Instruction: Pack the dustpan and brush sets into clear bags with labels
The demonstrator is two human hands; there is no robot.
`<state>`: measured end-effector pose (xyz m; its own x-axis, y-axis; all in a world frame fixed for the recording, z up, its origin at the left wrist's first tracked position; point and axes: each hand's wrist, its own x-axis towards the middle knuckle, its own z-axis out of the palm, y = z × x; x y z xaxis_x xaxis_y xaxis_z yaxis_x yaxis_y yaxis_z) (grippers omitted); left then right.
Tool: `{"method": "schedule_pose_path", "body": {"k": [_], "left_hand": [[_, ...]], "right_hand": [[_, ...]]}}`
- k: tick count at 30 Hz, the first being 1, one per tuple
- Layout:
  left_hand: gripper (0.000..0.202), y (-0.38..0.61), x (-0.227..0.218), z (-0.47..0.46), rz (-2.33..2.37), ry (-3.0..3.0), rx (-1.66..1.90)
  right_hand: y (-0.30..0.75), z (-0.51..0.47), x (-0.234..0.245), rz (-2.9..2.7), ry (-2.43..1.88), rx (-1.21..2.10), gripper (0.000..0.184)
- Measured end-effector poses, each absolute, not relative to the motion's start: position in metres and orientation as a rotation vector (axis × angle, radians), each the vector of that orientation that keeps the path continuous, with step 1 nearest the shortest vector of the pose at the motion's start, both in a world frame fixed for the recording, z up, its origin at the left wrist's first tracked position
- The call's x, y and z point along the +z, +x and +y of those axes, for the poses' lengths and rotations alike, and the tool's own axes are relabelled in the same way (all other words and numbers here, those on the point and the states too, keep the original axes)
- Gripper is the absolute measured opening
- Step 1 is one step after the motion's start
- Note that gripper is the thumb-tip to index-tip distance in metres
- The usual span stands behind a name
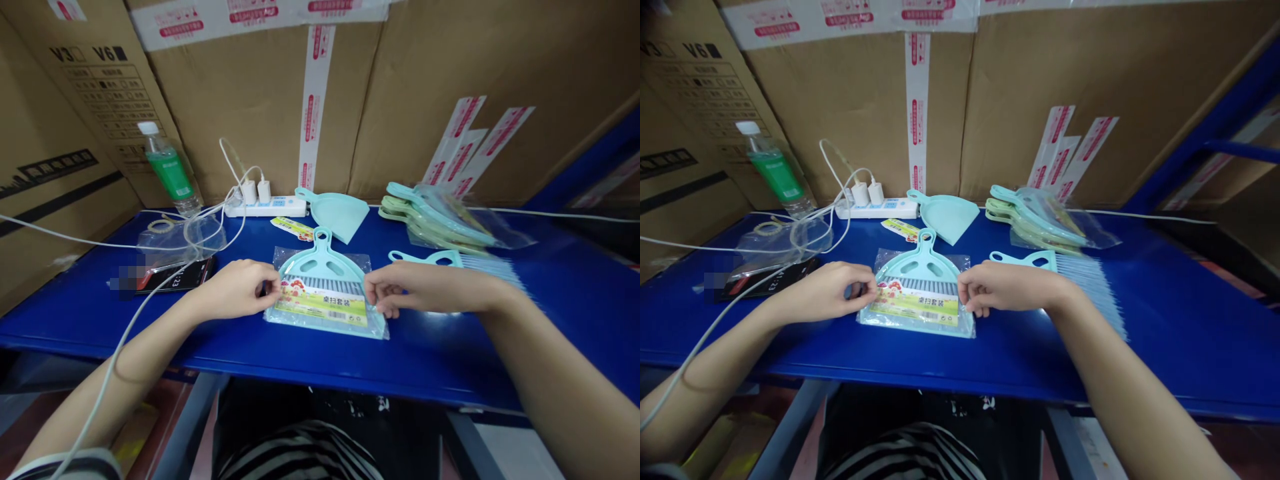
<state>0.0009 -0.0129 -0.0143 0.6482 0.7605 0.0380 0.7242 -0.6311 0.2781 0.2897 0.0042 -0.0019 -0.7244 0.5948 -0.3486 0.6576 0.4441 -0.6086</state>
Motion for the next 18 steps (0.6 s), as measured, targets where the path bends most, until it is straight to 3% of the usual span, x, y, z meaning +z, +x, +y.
{"method": "schedule_pose_path", "body": {"k": [7, 12, 18], "left_hand": [[0.013, 0.0009, -0.0132, -0.0153, 1.27, 2.601, 0.175], [0.017, 0.0013, -0.0123, -0.016, 1.257, 2.612, 0.163], [0.021, 0.0006, -0.0109, -0.0148, 1.284, 2.626, 0.123]], "right_hand": [[0.2918, 0.008, -0.0039, 2.569, 1.087, -1.245, 0.011], [0.2937, 0.0087, -0.004, 2.544, 1.1, -1.234, 0.021], [0.2947, 0.0109, -0.0057, 2.549, 1.04, -1.234, 0.009]]}}
